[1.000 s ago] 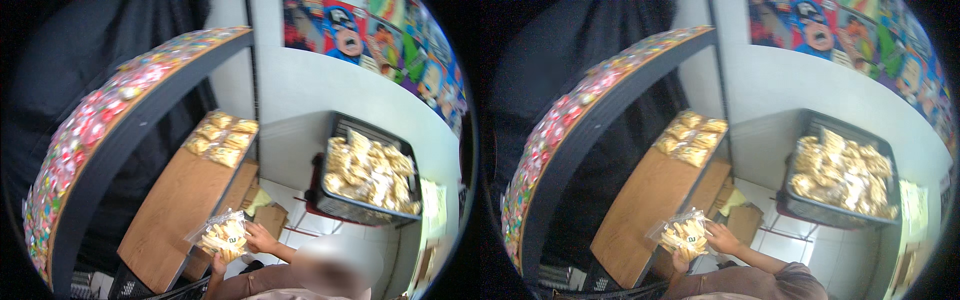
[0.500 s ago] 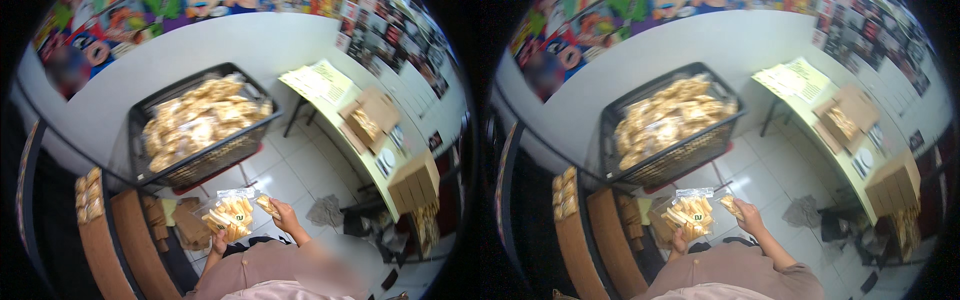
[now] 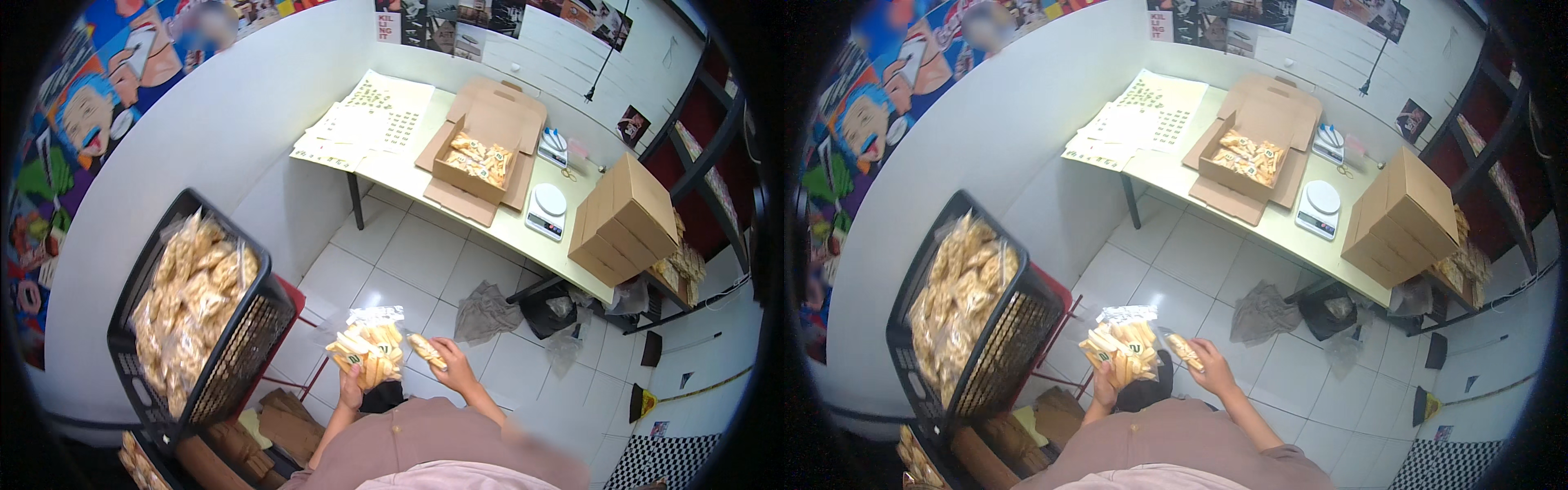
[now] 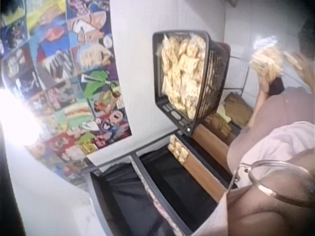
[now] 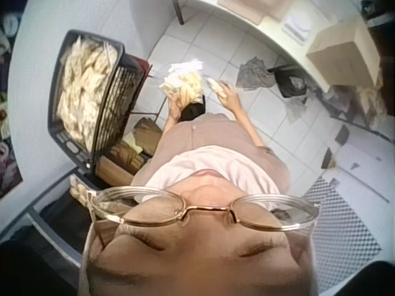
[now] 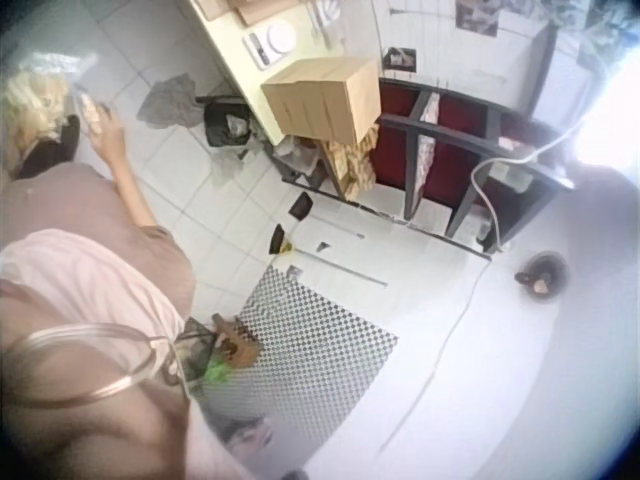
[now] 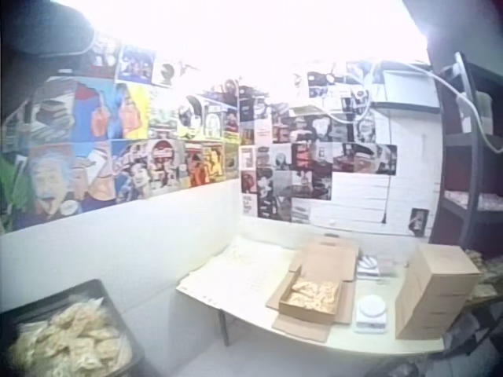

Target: The person packs small, individually wrapped snack items into cardboard boxes. They repeatedly pick up snacks from a shelf, place them into a box on a table, and close the box flaps. The process is repeated for multiple boxes throughout the clip.

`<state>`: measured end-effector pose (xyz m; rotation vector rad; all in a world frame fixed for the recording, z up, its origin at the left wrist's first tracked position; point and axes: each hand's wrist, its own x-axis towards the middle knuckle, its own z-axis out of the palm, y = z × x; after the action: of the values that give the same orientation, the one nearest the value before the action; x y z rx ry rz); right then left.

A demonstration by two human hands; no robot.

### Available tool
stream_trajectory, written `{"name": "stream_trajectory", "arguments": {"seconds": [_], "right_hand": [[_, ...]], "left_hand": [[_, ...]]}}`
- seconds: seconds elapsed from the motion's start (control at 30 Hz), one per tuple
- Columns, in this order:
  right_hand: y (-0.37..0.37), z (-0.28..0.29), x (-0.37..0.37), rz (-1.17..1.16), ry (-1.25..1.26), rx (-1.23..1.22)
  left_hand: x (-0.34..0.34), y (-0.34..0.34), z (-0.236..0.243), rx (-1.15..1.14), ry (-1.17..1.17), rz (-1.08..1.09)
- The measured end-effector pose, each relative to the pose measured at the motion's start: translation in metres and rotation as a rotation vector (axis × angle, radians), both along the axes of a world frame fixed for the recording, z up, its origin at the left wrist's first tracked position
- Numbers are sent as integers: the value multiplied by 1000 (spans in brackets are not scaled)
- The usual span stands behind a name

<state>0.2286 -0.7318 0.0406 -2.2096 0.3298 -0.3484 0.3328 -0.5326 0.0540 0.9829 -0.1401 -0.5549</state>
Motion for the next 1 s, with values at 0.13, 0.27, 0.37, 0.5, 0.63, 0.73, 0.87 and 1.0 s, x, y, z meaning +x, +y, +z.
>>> {"name": "stream_trajectory", "arguments": {"seconds": [0.13, 0.27, 0.37, 0.5, 0.63, 0.73, 0.87, 1.0], "right_hand": [[-19, 6, 64, -66, -59, 35], [-64, 23, 121, -217, -63, -24], [-106, 35, 159, -368, -175, -73], [-160, 48, 194, -588, -297, -201], [-220, 64, 233, -702, -407, -285], [-271, 66, 262, -638, -361, -366], [-324, 60, 305, -536, -172, -378], [-350, 46, 332, -325, -53, -428]], "left_hand": [[86, -50, -26, 53, 46, -8], [175, -106, -13, -51, 74, -43], [236, -147, 0, -25, -4, -77], [289, -195, -1, -54, 35, 0], [325, -232, -11, -48, 77, 38], [343, -258, -19, -69, 98, 26], [358, -295, -18, -77, 124, 69], [375, -326, -12, -77, 107, 80]]}}
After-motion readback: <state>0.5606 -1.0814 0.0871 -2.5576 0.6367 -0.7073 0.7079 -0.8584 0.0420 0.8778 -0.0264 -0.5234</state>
